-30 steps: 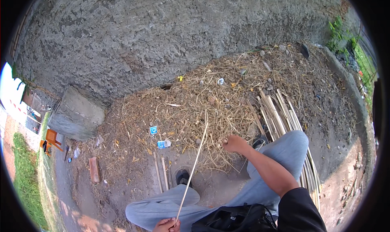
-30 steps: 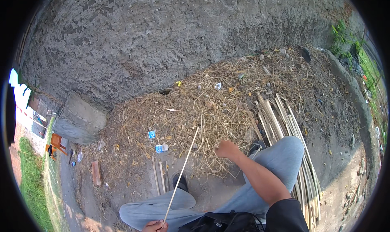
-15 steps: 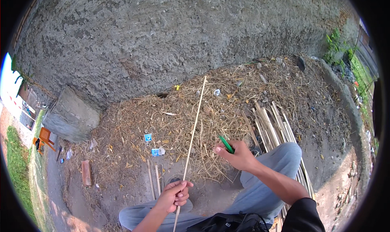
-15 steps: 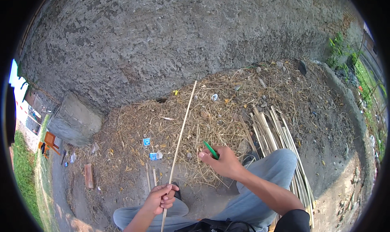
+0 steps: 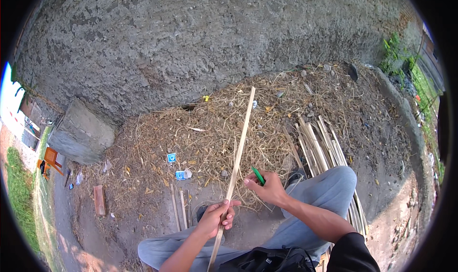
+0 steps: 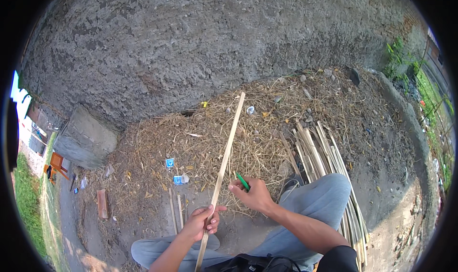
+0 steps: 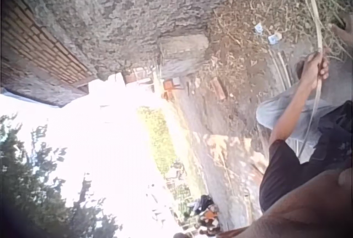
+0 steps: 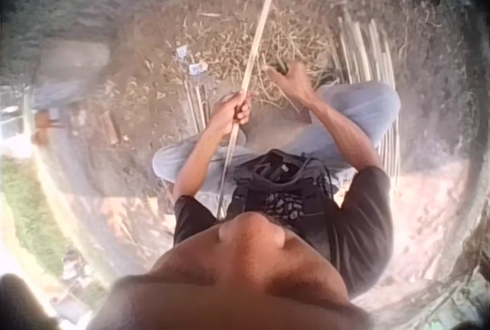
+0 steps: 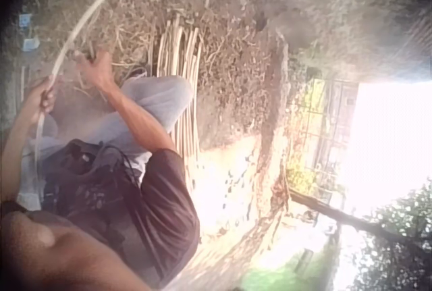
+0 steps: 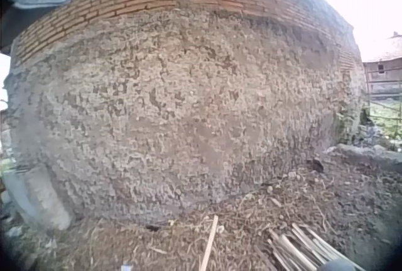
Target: The person picks up a thin bamboo strip and uses a small green-handled knife to shave along its length while holding it between their fingers.
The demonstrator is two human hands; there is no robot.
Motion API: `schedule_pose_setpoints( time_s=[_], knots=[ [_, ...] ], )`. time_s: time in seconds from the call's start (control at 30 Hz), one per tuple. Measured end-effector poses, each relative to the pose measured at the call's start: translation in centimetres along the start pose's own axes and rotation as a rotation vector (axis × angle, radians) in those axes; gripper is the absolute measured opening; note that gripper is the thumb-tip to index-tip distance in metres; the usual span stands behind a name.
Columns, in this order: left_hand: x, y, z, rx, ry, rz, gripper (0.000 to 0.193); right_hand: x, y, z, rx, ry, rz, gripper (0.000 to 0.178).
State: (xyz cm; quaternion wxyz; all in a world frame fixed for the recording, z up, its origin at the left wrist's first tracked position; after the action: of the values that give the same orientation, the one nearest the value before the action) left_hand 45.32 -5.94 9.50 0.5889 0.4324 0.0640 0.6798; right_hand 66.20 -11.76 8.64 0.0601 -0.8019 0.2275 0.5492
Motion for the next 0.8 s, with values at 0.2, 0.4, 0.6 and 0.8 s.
schedule_pose_setpoints(
  time_s=[0.2, 0.4, 0.6, 0.8],
  knots=[
    [-0.5, 0.1, 0.2, 0.005, -0.043, -0.004, 0.045, -0.3, 0.5, 1.2, -0.016, 0.036, -0.093, 0.040],
    [-1.3, -0.2, -0.2, -0.009, -0.032, -0.039, 0.047, -0.6, 0.5, 1.9, -0.073, 0.055, -0.086, 0.040],
    [-2.3, -1.0, -1.2, -0.062, -0.078, -0.032, 0.047, -0.7, 0.4, 2.4, -0.162, 0.123, -0.022, 0.041],
    [-2.2, -1.1, -0.6, 0.139, -0.184, 0.151, 0.033, -0.7, 0.5, 2.4, -0.157, 0.063, -0.017, 0.036]
  ],
)
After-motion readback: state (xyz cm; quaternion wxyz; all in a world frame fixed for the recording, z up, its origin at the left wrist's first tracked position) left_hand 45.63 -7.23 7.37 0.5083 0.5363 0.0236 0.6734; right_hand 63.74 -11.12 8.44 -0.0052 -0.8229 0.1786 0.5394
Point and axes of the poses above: each hand's wrist, its own y-axis away from the middle knuckle, its own z-axis out of the palm, x = y × z, the point moved 3 cm from there along -y, towards the middle knuckle, and after that the axes turned 8 degrees about y, right-handed, at the moved point
